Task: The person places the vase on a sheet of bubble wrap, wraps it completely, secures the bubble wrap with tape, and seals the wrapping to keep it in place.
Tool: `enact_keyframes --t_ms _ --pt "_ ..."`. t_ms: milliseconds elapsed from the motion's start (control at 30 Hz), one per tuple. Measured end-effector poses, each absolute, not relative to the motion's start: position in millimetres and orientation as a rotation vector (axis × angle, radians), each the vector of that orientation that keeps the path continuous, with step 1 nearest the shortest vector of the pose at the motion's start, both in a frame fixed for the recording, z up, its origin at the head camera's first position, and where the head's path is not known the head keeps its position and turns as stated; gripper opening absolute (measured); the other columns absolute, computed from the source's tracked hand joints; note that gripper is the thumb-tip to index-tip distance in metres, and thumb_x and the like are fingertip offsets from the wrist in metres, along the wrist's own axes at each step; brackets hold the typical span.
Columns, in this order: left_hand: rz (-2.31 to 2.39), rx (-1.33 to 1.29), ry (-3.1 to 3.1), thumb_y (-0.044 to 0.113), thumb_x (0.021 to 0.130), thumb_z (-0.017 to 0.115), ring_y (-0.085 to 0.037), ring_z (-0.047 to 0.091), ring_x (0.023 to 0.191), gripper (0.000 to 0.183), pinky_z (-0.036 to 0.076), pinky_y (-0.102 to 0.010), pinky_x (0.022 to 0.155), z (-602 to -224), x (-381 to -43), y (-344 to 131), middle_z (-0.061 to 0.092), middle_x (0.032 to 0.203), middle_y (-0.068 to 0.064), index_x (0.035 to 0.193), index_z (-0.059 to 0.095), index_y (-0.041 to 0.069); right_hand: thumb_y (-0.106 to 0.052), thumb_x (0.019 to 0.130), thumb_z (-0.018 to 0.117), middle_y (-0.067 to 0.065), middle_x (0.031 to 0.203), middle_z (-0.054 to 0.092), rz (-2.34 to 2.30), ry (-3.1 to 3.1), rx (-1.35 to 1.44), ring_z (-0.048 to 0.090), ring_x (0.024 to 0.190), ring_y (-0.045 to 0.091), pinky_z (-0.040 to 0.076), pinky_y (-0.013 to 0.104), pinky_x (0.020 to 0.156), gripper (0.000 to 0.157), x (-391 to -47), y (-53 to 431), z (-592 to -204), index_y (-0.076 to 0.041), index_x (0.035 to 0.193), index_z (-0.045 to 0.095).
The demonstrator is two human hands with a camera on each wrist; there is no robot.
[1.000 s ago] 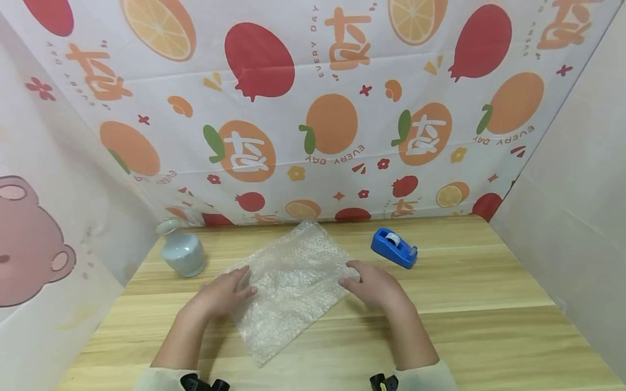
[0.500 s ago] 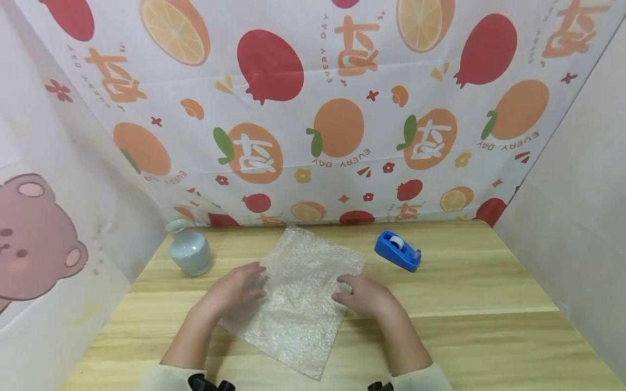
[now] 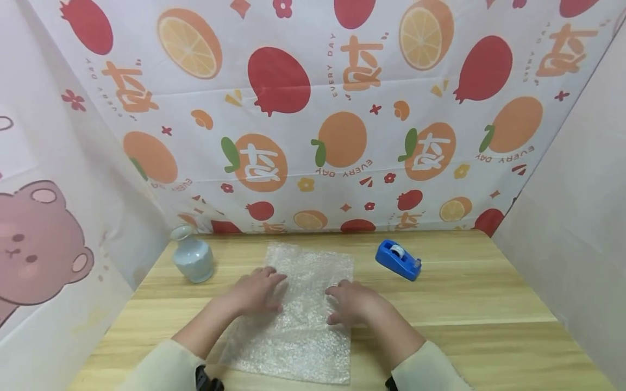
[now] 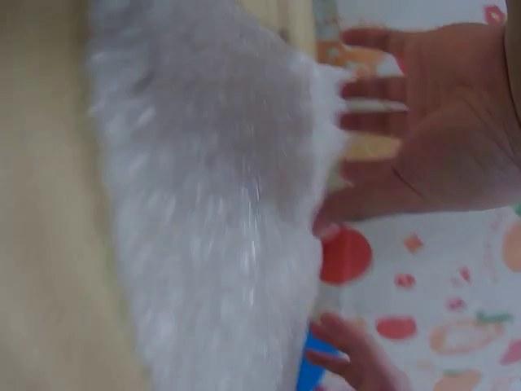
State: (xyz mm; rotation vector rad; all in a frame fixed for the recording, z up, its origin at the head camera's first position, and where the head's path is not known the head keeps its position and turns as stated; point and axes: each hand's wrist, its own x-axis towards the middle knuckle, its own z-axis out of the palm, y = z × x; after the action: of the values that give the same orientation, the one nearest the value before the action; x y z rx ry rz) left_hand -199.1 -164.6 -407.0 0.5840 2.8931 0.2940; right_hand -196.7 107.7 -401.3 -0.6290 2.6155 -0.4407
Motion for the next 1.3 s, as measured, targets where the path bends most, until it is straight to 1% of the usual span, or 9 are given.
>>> enact_keyframes --t_ms 133,267,400,533,700,833,1133,1233,1300 --pt "0.330 0.518 2.834 0.048 0.090 0.066 -0.043 0.025 0.146 0.072 0.024 -0.072 0.108 -413.0 -226.4 -165.0 0.032 0.157 -0.019 0.148 0.043 0.011 -0.040 0.078 0.080 0.013 0.151 0.043 -0.305 2.642 -0.651 0.041 0.137 0.040 0.039 0.062 0.104 0.071 -201.1 107.2 -408.4 -0.022 0.141 0.053" --pt "0.337 0.438 2.763 0.052 0.094 0.059 -0.040 0.018 0.149 0.073 0.018 -0.075 0.108 -424.3 -245.3 -170.5 0.025 0.161 -0.015 0.151 0.038 0.013 -0.041 0.079 0.080 0.010 0.154 0.040 -0.242 2.661 -0.659 0.040 0.140 0.037 0.038 0.061 0.105 0.072 -207.6 109.4 -418.0 -0.024 0.143 0.051" --pt "0.367 0.371 2.778 0.052 0.093 0.059 -0.038 0.014 0.150 0.075 0.015 -0.076 0.107 -432.0 -256.0 -175.6 0.021 0.163 -0.013 0.154 0.034 0.016 -0.039 0.081 0.079 0.009 0.157 0.037 -0.279 2.688 -0.673 0.037 0.142 0.036 0.035 0.060 0.109 0.072 -220.6 115.1 -424.0 -0.023 0.144 0.049" --pt "0.420 0.374 2.787 0.051 0.093 0.060 -0.042 0.011 0.150 0.078 0.014 -0.077 0.106 -430.8 -255.8 -175.8 0.017 0.163 -0.018 0.154 0.030 0.013 -0.036 0.084 0.077 0.010 0.156 0.038 -0.281 2.723 -0.650 0.038 0.141 0.038 0.032 0.065 0.108 0.067 -231.3 120.8 -425.4 -0.021 0.144 0.050" --pt "0.404 0.469 2.776 0.056 0.083 0.071 -0.043 0.007 0.150 0.093 0.011 -0.077 0.107 -421.6 -242.2 -174.7 0.011 0.164 -0.017 0.156 0.028 0.016 -0.032 0.087 0.075 0.009 0.154 0.042 -0.243 2.769 -0.611 0.040 0.140 0.037 0.032 0.067 0.106 0.060 -236.0 127.1 -427.0 -0.022 0.142 0.053" --pt "0.346 0.590 2.726 0.056 0.075 0.078 -0.044 0.013 0.149 0.098 0.014 -0.078 0.105 -418.7 -229.7 -175.4 0.016 0.163 -0.016 0.154 0.033 0.019 -0.031 0.088 0.074 0.010 0.152 0.044 -0.276 2.765 -0.610 0.041 0.139 0.036 0.035 0.062 0.108 0.057 -236.4 130.0 -428.9 -0.021 0.141 0.053" --pt "0.462 0.652 2.786 0.052 0.077 0.079 -0.039 0.015 0.150 0.091 0.020 -0.072 0.109 -427.5 -224.1 -190.5 0.021 0.162 -0.016 0.151 0.039 0.018 -0.031 0.090 0.071 0.011 0.149 0.046 -0.388 2.767 -0.591 0.044 0.136 0.036 0.039 0.059 0.106 0.053 -231.8 131.1 -431.7 -0.019 0.139 0.055" --pt "0.597 0.699 2.912 0.046 0.081 0.078 -0.039 0.024 0.147 0.081 0.026 -0.065 0.111 -422.5 -219.2 -200.8 0.028 0.159 -0.017 0.148 0.044 0.016 -0.032 0.090 0.070 0.007 0.138 0.054 -0.558 2.772 -0.477 0.052 0.126 0.032 0.044 0.057 0.101 0.050 -230.9 132.7 -430.4 -0.022 0.137 0.056" --pt "0.713 0.764 3.051 0.040 0.084 0.077 -0.038 0.039 0.140 0.069 0.037 -0.059 0.107 -417.8 -216.1 -209.3 0.041 0.152 -0.016 0.142 0.050 0.014 -0.031 0.091 0.070 0.005 0.126 0.060 -0.687 2.765 -0.382 0.057 0.115 0.027 0.048 0.053 0.097 0.044 -232.6 136.0 -431.0 -0.021 0.132 0.058"
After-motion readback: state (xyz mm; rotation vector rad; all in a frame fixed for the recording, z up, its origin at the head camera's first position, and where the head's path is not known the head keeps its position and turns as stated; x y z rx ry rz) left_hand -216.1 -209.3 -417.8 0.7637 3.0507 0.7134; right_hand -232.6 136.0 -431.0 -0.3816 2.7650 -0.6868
